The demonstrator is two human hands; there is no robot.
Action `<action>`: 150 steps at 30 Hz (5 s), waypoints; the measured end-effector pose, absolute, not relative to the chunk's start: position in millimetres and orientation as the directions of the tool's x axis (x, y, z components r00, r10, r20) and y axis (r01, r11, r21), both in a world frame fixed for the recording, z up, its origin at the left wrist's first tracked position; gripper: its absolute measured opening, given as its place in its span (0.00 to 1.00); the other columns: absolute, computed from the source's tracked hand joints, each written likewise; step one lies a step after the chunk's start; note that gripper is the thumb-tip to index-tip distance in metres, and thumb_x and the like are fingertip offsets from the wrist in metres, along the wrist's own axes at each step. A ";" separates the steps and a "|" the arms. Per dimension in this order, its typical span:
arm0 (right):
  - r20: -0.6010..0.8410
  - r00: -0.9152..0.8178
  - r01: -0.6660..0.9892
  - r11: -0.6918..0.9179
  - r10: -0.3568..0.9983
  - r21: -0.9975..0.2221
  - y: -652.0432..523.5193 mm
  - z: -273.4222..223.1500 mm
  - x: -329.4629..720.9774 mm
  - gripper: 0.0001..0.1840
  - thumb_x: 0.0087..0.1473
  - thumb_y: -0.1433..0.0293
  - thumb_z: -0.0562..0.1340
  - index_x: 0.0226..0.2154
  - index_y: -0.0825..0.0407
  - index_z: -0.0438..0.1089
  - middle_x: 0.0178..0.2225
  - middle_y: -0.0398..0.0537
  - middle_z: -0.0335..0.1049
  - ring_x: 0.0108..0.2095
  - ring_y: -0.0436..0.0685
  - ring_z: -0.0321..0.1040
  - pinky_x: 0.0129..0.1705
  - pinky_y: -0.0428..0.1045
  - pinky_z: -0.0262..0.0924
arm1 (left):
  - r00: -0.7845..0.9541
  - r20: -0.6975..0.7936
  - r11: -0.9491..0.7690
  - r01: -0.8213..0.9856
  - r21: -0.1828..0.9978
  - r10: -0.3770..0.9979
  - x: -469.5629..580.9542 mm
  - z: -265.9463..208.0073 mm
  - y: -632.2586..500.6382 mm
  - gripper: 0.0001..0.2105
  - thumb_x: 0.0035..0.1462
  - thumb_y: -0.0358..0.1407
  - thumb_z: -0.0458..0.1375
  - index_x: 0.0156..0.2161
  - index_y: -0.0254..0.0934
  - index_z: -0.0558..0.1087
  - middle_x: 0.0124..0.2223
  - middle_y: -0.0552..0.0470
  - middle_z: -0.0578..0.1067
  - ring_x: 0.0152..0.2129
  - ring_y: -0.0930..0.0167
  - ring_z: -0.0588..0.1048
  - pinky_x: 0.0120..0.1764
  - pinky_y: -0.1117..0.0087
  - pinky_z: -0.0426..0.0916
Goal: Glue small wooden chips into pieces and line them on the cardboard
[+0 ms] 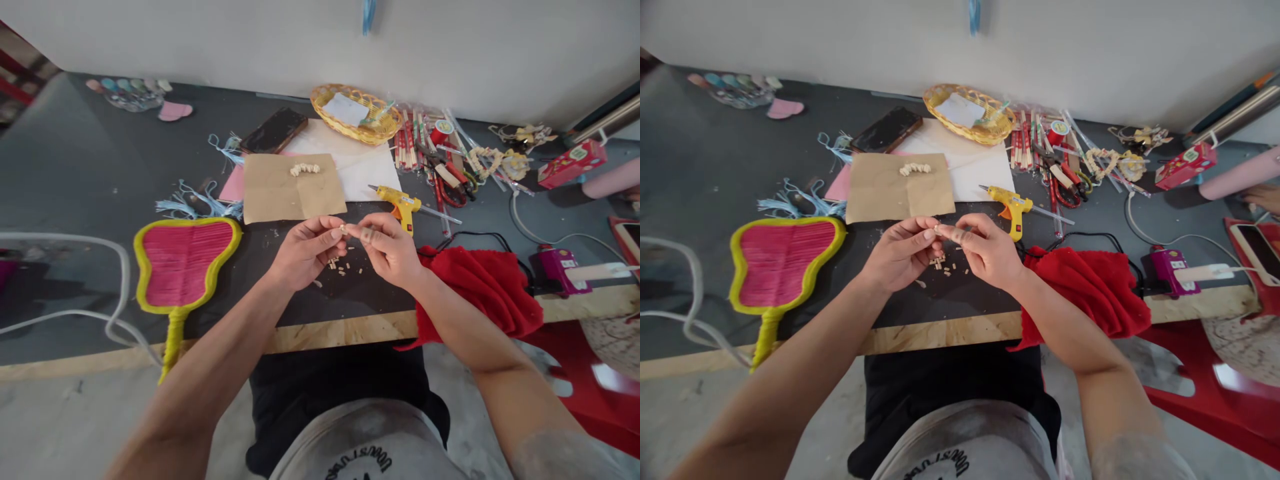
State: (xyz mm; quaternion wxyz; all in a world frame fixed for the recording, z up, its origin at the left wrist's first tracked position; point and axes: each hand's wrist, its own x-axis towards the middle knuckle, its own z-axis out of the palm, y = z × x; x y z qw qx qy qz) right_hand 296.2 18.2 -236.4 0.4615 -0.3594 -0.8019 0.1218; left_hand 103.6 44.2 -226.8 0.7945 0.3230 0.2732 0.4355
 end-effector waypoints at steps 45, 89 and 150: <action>0.365 -0.222 0.155 0.402 0.904 -0.902 14.8 -232.7 290.6 0.19 0.57 0.65 0.65 0.51 0.47 0.65 0.44 0.47 0.74 0.37 0.50 0.71 0.37 0.47 0.69 | 0.427 -0.099 0.282 -0.389 0.877 0.899 109.8 -230.3 41.4 0.17 0.40 0.31 0.73 0.36 0.34 0.74 0.28 0.54 0.78 0.20 0.77 0.74 0.26 0.77 0.71; 0.484 -0.175 0.268 0.514 0.857 -0.814 16.1 -231.2 292.3 0.12 0.58 0.66 0.64 0.45 0.48 0.69 0.39 0.46 0.70 0.31 0.49 0.66 0.34 0.47 0.67 | 0.496 -0.129 0.404 -0.501 0.765 0.859 103.1 -228.8 43.8 0.12 0.47 0.32 0.71 0.38 0.34 0.78 0.31 0.52 0.79 0.24 0.77 0.77 0.30 0.79 0.74; 0.146 -0.180 0.182 0.179 0.973 -0.967 17.3 -233.3 287.3 0.12 0.54 0.60 0.66 0.36 0.51 0.73 0.33 0.44 0.75 0.32 0.50 0.69 0.35 0.47 0.65 | 0.410 -0.083 0.242 -0.353 0.904 0.908 108.0 -233.3 41.6 0.09 0.43 0.35 0.73 0.33 0.37 0.81 0.29 0.54 0.78 0.23 0.78 0.72 0.27 0.79 0.68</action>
